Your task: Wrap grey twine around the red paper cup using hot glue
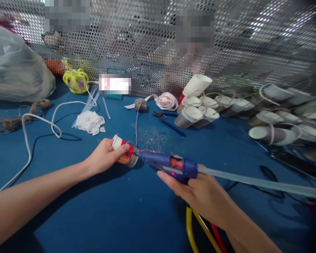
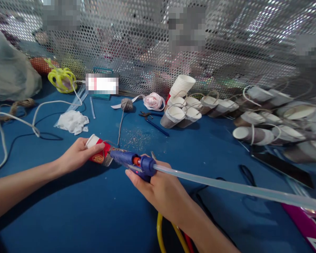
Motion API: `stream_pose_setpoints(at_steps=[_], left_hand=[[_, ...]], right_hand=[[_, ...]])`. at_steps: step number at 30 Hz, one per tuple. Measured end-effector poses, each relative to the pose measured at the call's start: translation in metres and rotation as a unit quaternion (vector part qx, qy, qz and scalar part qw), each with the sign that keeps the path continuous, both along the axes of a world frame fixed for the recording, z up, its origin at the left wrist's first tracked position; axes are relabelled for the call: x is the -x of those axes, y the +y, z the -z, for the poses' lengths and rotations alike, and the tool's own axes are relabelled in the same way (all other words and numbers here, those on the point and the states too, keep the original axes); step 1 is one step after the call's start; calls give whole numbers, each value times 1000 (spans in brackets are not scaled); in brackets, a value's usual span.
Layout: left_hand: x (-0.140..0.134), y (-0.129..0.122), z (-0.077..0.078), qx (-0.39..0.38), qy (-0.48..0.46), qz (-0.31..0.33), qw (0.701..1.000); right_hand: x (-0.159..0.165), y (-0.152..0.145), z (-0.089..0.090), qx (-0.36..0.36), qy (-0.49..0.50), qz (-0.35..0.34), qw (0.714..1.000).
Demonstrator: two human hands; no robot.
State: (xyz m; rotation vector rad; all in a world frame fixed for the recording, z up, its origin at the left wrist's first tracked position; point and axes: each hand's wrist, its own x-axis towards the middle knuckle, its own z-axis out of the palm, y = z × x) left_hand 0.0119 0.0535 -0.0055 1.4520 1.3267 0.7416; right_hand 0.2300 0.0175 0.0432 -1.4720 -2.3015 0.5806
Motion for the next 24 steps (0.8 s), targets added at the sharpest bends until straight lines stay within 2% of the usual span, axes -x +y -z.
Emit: stream_pose_setpoints(at_steps=[4, 8, 13, 21, 24], left_hand=[[-1, -1, -1, 3, -4, -1, 1000], [-1, -1, -1, -3, -1, -6, 1000], [0, 0, 0, -8, -15, 0, 1000], [0, -1, 0, -4, -22, 0, 1000], [0, -2, 2, -11, -20, 4, 1000]], right_hand=[[-1, 0, 1, -10, -27, -21, 999], [-2, 0, 2, -19, -33, -15, 999], [-1, 0, 0, 23, -2, -41, 999], [-2, -1, 0, 34, -9, -36, 999], [-3, 1, 1, 11, -19, -29, 999]])
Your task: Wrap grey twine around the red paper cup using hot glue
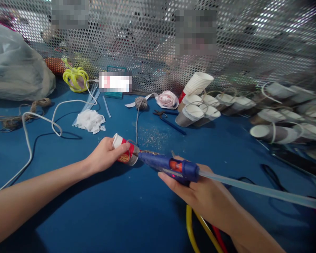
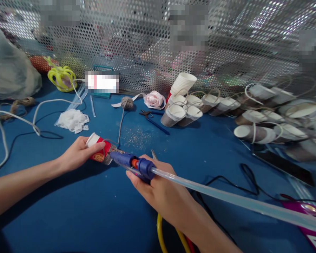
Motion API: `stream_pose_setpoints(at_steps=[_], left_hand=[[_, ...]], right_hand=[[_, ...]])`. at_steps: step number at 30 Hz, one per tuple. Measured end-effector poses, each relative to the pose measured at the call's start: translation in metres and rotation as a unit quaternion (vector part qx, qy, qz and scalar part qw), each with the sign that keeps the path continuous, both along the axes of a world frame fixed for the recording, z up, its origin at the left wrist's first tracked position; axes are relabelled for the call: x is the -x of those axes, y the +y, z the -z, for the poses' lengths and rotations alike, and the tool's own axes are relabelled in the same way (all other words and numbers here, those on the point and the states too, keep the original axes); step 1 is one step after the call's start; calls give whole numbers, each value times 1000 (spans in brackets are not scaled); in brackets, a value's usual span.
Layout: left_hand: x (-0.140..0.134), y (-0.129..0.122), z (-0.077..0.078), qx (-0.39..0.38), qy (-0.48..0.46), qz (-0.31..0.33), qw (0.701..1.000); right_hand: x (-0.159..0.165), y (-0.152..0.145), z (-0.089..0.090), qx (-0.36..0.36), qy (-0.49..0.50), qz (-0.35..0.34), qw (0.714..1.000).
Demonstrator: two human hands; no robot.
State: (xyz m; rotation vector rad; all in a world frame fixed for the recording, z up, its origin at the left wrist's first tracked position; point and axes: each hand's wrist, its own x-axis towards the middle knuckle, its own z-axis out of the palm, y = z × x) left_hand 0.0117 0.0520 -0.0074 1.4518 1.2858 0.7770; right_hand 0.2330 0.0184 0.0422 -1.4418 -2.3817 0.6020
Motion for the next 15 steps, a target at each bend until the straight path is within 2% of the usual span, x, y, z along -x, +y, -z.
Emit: stream_pose_setpoints(at_steps=[5, 9, 15], left_hand=[[2, -1, 3, -20, 9, 12, 1000], [2, -2, 2, -21, 4, 29, 999], [4, -3, 4, -50, 19, 35, 998]], right_hand=[[0, 1, 0, -40, -15, 10, 999], [0, -1, -3, -15, -3, -14, 1000], [-3, 4, -3, 31, 11, 29, 999]])
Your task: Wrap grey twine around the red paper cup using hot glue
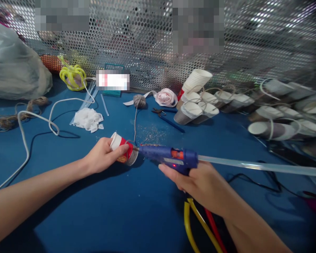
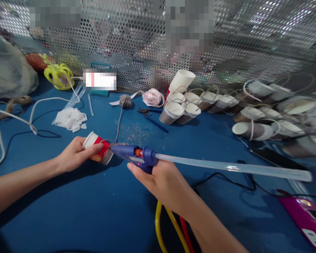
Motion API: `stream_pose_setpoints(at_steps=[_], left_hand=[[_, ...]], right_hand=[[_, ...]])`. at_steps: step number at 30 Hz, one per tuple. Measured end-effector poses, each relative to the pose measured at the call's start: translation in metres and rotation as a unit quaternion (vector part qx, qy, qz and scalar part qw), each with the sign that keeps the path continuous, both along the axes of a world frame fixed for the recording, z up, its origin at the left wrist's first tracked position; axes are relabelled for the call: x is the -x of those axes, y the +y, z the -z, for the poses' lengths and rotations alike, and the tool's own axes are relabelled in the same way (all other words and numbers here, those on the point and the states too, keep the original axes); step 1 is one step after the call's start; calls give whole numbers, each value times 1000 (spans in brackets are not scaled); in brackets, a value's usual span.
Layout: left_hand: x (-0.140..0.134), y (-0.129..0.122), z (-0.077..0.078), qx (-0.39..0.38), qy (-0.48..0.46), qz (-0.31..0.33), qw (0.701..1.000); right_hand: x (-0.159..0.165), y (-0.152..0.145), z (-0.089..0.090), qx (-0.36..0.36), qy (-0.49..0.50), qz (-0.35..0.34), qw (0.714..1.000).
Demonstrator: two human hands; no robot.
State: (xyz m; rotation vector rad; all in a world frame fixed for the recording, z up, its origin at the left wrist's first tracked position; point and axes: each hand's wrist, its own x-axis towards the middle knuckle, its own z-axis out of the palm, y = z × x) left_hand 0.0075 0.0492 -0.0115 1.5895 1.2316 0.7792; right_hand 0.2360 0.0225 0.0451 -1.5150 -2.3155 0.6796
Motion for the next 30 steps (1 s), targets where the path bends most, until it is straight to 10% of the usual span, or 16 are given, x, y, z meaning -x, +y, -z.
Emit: stream_pose_setpoints(at_steps=[8, 30], left_hand=[[0, 0, 1, -13, 9, 9, 1000], [2, -1, 0, -22, 9, 31, 999]], right_hand=[[3, 6, -2, 122, 59, 82, 987], [2, 10, -1, 163, 63, 87, 981]])
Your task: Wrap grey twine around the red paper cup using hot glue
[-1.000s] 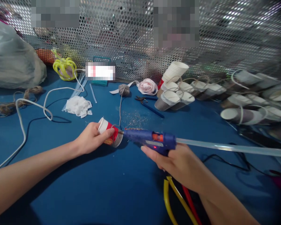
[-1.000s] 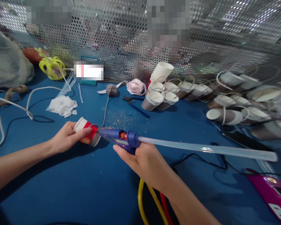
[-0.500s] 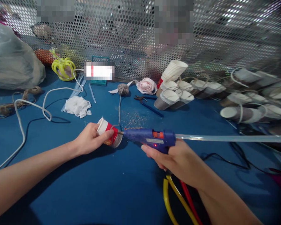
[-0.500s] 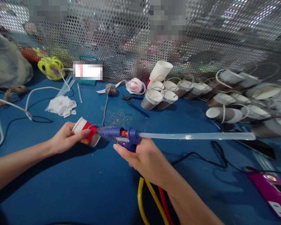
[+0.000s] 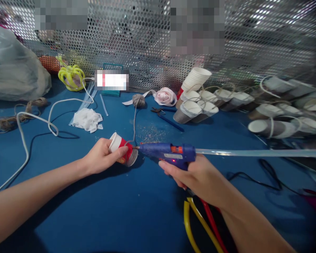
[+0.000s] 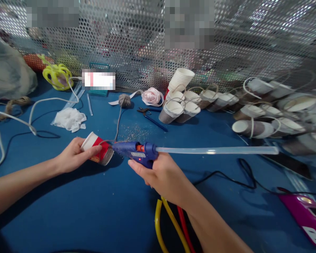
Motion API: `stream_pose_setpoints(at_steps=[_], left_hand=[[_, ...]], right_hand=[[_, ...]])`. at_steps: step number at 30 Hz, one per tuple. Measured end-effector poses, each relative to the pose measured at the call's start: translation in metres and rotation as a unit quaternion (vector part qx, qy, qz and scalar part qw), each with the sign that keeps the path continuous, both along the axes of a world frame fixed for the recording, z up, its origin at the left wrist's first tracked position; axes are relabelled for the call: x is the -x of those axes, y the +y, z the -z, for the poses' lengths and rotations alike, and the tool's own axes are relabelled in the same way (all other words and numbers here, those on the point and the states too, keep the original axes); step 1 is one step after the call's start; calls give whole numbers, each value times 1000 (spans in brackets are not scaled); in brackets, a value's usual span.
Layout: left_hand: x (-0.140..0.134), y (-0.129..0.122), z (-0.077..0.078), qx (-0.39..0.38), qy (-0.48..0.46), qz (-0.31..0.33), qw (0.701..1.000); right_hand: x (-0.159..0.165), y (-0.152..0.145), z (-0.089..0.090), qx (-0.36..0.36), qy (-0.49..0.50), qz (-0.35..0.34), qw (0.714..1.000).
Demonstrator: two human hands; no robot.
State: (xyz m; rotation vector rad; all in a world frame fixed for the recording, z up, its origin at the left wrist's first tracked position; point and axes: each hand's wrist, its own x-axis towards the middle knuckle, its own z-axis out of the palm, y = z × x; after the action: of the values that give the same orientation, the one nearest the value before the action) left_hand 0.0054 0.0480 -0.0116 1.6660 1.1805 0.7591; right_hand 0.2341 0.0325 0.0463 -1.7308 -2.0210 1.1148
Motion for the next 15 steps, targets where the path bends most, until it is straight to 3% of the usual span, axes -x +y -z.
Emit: stream_pose_setpoints(at_steps=[8, 15], left_hand=[[0, 1, 2, -5, -8, -7, 1000], [-4, 4, -1, 47, -40, -45, 997]], right_hand=[[3, -2, -1, -17, -19, 14, 1000], [1, -12, 6, -250, -75, -111, 959]])
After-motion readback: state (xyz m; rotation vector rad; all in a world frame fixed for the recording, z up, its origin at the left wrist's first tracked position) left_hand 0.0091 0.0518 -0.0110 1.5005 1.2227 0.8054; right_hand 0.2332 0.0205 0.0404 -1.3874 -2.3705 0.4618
